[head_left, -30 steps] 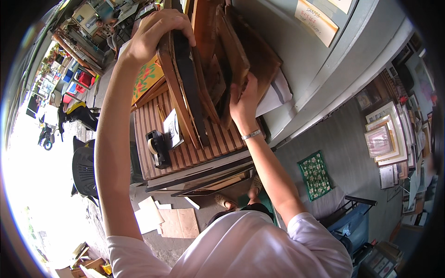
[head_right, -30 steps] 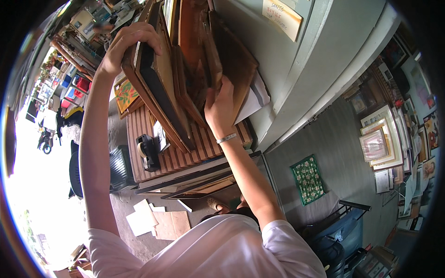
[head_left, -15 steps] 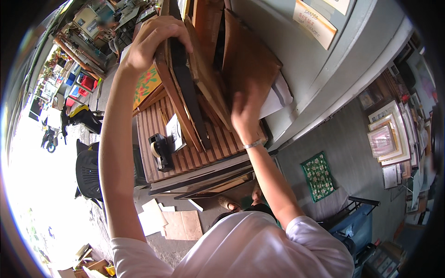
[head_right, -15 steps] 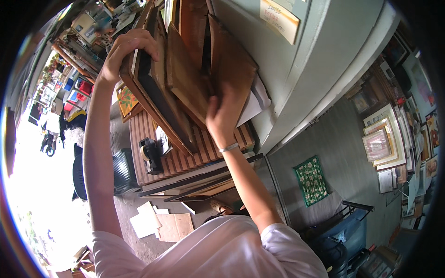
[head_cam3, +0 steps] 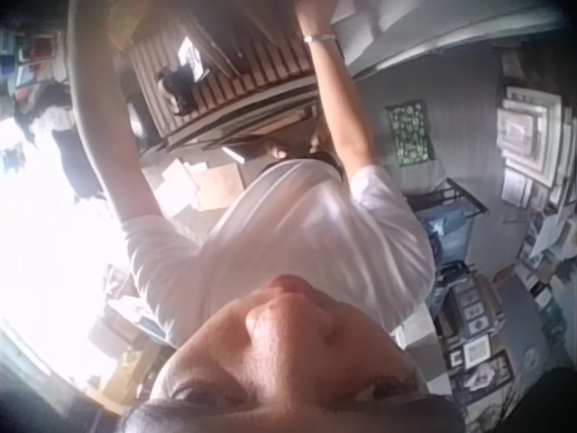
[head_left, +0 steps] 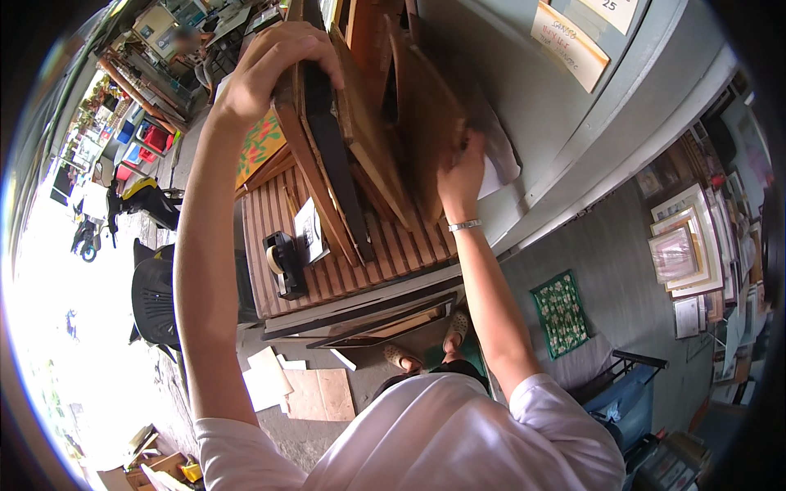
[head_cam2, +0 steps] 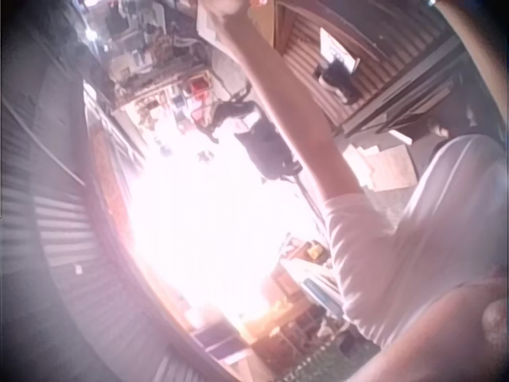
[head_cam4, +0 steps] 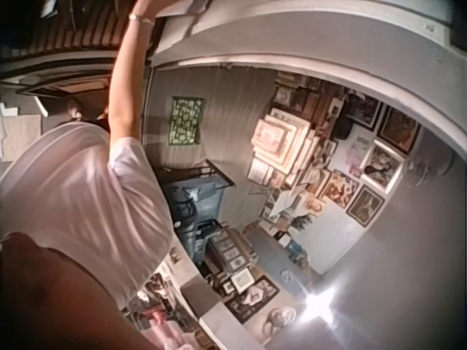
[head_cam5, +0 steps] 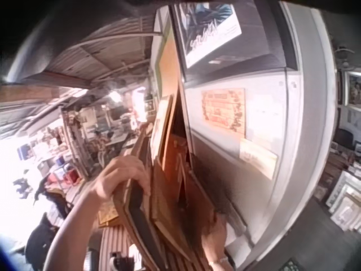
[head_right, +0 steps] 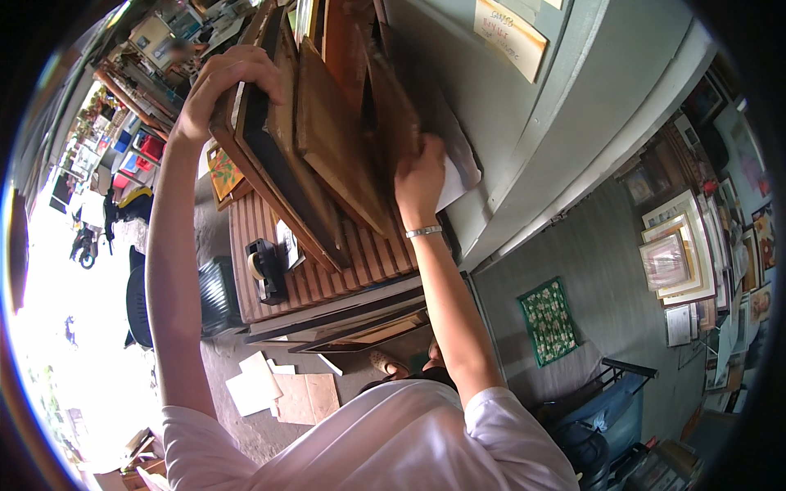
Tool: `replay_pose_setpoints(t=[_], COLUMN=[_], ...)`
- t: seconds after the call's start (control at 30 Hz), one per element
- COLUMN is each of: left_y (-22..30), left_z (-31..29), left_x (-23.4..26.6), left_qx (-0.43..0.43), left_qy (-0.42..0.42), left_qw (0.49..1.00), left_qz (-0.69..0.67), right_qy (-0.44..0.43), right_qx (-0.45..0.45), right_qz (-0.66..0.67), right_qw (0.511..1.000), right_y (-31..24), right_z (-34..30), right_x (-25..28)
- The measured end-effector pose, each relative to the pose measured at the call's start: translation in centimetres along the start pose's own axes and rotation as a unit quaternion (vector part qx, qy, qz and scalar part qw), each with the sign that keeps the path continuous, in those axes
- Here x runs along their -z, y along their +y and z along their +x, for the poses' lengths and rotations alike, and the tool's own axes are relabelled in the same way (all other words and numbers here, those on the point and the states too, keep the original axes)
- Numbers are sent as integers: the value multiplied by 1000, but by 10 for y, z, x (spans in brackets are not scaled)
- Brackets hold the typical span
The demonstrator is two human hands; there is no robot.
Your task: The person places a picture frame on a table, then walks to a stack of frames and papers. They repeatedly pick up individual frames and backing boards, inspect them, and set them aside on the table or floor. The person continues handling frames one at a time throughout the clip.
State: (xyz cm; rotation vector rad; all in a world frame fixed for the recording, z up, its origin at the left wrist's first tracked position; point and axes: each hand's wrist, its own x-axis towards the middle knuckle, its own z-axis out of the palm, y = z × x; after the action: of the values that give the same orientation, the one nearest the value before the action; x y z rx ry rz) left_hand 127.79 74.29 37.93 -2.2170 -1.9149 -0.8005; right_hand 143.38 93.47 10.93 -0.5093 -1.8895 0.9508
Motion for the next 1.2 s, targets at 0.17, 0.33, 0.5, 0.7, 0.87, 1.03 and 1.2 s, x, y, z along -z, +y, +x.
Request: replay_pose_setpoints(t=[0.17,0.33,0.5,0.7,0.87,1.03,1.2], left_y=[1,2,1,1,1,0,-4], left_z=[3,7,8,7,7,5,4], left_x=[1,0,-3,-1,-1,-4,-3], left_qx=[2,10,11,6,-30,-25,-45], left_qy=[-19,-20,-14,-21,-8,7,9], left_qw=[1000,1000,1000,999,999,1000,999], left_qz=[8,2,-7,27,22,2,16], right_qy=[-76,-111,-166,-123,19,13,-21], right_qx=[23,11,53,-1,-2,-7,-37], right_qz=[-42,-42,11,70,-26,-57,-69], right_qw=[996,993,985,990,999,998,997], right_y=[-14,-29,-30,-4,31,52,57], right_z=[-5,-11,-18,-21,3,31,43], right_x=[-11,-15,-19,-25,-34,-51,-51])
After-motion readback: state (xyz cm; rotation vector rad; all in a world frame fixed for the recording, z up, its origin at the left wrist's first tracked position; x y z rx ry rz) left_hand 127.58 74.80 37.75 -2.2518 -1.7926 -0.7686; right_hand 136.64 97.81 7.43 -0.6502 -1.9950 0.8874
